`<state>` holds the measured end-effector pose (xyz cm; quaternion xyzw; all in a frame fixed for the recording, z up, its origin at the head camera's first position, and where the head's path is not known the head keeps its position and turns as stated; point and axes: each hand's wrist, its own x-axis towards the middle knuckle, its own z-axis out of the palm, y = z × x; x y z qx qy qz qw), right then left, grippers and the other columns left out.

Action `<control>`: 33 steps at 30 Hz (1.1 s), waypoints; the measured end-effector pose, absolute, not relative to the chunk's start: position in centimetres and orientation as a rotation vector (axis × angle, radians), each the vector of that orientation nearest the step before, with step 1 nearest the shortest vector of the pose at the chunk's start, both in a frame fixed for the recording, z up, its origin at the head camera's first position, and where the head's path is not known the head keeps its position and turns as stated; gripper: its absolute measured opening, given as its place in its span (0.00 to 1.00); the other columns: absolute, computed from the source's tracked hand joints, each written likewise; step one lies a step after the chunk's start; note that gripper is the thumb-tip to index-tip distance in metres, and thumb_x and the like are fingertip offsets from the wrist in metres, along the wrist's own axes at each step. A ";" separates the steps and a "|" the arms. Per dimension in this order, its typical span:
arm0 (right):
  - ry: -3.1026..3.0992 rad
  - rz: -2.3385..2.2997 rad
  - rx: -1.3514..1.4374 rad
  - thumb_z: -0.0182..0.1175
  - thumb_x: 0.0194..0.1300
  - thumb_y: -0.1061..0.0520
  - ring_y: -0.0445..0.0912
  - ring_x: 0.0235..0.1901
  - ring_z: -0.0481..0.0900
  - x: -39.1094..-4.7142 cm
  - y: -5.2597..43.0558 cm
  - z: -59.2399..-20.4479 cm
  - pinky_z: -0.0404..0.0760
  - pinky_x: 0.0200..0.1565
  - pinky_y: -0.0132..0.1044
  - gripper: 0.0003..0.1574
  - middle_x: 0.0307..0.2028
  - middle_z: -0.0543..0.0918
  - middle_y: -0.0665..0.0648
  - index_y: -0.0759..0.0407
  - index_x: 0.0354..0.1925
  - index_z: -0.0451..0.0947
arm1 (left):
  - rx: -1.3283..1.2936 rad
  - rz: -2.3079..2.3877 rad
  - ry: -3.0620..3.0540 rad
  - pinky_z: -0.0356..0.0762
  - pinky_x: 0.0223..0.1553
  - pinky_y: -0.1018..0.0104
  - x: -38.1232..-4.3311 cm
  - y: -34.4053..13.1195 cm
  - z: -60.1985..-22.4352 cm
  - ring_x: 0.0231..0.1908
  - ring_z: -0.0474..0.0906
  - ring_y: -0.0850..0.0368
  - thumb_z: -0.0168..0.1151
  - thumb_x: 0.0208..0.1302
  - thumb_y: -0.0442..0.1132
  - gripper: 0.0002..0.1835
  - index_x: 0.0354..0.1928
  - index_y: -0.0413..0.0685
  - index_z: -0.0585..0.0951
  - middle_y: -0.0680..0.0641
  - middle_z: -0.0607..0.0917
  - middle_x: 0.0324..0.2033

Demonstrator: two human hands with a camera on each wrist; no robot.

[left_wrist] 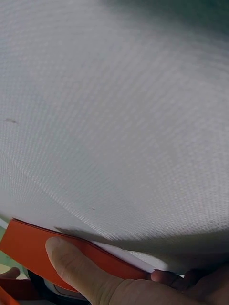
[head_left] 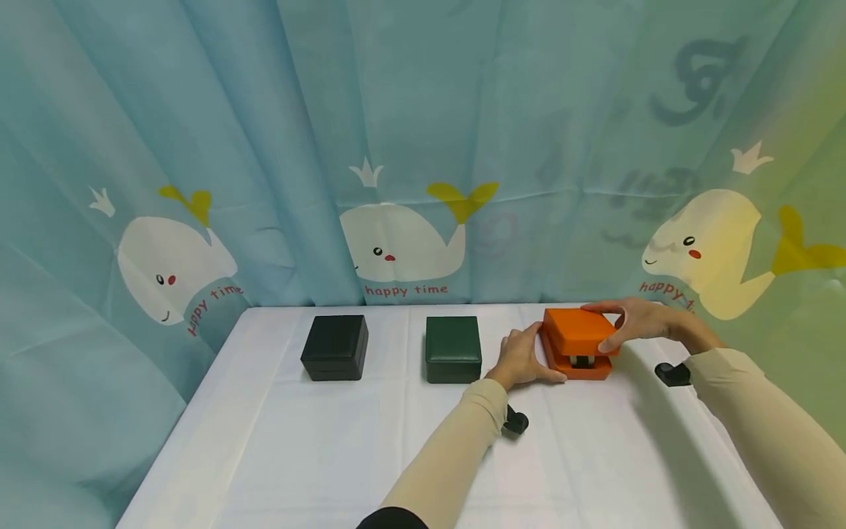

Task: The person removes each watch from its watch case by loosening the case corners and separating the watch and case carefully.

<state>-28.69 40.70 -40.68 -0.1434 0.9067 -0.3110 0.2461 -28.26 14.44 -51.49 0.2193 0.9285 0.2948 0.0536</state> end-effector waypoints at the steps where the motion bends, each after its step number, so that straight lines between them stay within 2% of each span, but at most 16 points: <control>1: 2.458 -0.868 -0.389 0.76 0.57 0.48 0.54 0.52 0.77 -28.8 40.8 -40.7 0.77 0.51 0.46 0.57 0.67 0.72 0.69 0.60 0.77 0.61 | 0.666 0.892 2.821 0.67 0.59 0.70 -28.3 14.4 -51.4 0.58 0.70 0.61 0.83 0.41 0.65 0.62 0.78 0.56 0.63 0.58 0.76 0.67; 6: 2.379 -0.995 -0.372 0.73 0.62 0.50 0.61 0.65 0.69 -29.1 41.4 -41.2 0.75 0.58 0.51 0.53 0.73 0.65 0.71 0.59 0.78 0.61 | 0.663 0.901 2.823 0.67 0.59 0.70 -28.1 14.3 -51.5 0.58 0.70 0.60 0.84 0.41 0.65 0.61 0.78 0.56 0.64 0.58 0.76 0.67; 15: 2.287 -1.171 -0.348 0.64 0.70 0.51 0.62 0.66 0.69 -29.4 42.3 -42.7 0.75 0.61 0.51 0.48 0.75 0.57 0.74 0.58 0.80 0.55 | 0.698 0.889 2.834 0.67 0.58 0.71 -28.2 14.4 -51.5 0.57 0.71 0.60 0.83 0.42 0.65 0.61 0.78 0.55 0.64 0.58 0.76 0.67; 18: 2.274 -1.216 -0.337 0.63 0.71 0.52 0.58 0.64 0.71 -29.4 42.3 -42.8 0.76 0.60 0.47 0.47 0.75 0.55 0.74 0.59 0.80 0.55 | 0.680 0.904 2.830 0.68 0.58 0.70 -28.2 14.4 -51.3 0.57 0.71 0.59 0.83 0.41 0.65 0.61 0.77 0.56 0.64 0.57 0.76 0.67; 22: 2.246 -1.308 -0.311 0.61 0.73 0.54 0.49 0.60 0.76 -29.3 42.1 -43.0 0.78 0.58 0.39 0.45 0.74 0.58 0.73 0.62 0.79 0.55 | 0.646 0.925 2.812 0.70 0.59 0.69 -28.2 14.4 -51.2 0.58 0.70 0.58 0.84 0.41 0.64 0.61 0.77 0.57 0.64 0.57 0.76 0.66; 25: 2.221 -1.385 -0.293 0.60 0.74 0.55 0.45 0.56 0.79 -29.2 42.1 -43.1 0.80 0.57 0.42 0.43 0.71 0.64 0.70 0.65 0.79 0.55 | 0.645 0.907 2.810 0.69 0.59 0.69 -28.2 14.5 -51.1 0.57 0.70 0.58 0.83 0.41 0.65 0.61 0.78 0.57 0.64 0.56 0.76 0.67; 28: 2.212 -1.435 -0.273 0.58 0.76 0.55 0.44 0.53 0.80 -29.2 41.9 -43.2 0.80 0.56 0.46 0.40 0.65 0.72 0.61 0.66 0.78 0.57 | 0.657 0.889 2.820 0.68 0.58 0.70 -28.2 14.4 -51.0 0.56 0.70 0.59 0.83 0.42 0.65 0.61 0.78 0.57 0.64 0.57 0.76 0.67; 31: 2.207 -1.460 -0.254 0.55 0.78 0.54 0.46 0.54 0.79 -29.3 41.9 -43.3 0.80 0.56 0.48 0.38 0.60 0.76 0.52 0.66 0.77 0.57 | 0.678 0.888 2.830 0.67 0.58 0.70 -28.1 14.4 -51.0 0.56 0.71 0.60 0.83 0.42 0.65 0.61 0.78 0.56 0.64 0.57 0.76 0.66; 33: 2.200 -1.473 -0.229 0.53 0.80 0.52 0.48 0.55 0.77 -29.5 41.8 -43.3 0.79 0.57 0.49 0.36 0.58 0.77 0.52 0.66 0.76 0.58 | 0.694 0.892 2.839 0.67 0.58 0.70 -28.2 14.4 -51.1 0.55 0.71 0.60 0.83 0.41 0.65 0.61 0.77 0.56 0.65 0.58 0.76 0.66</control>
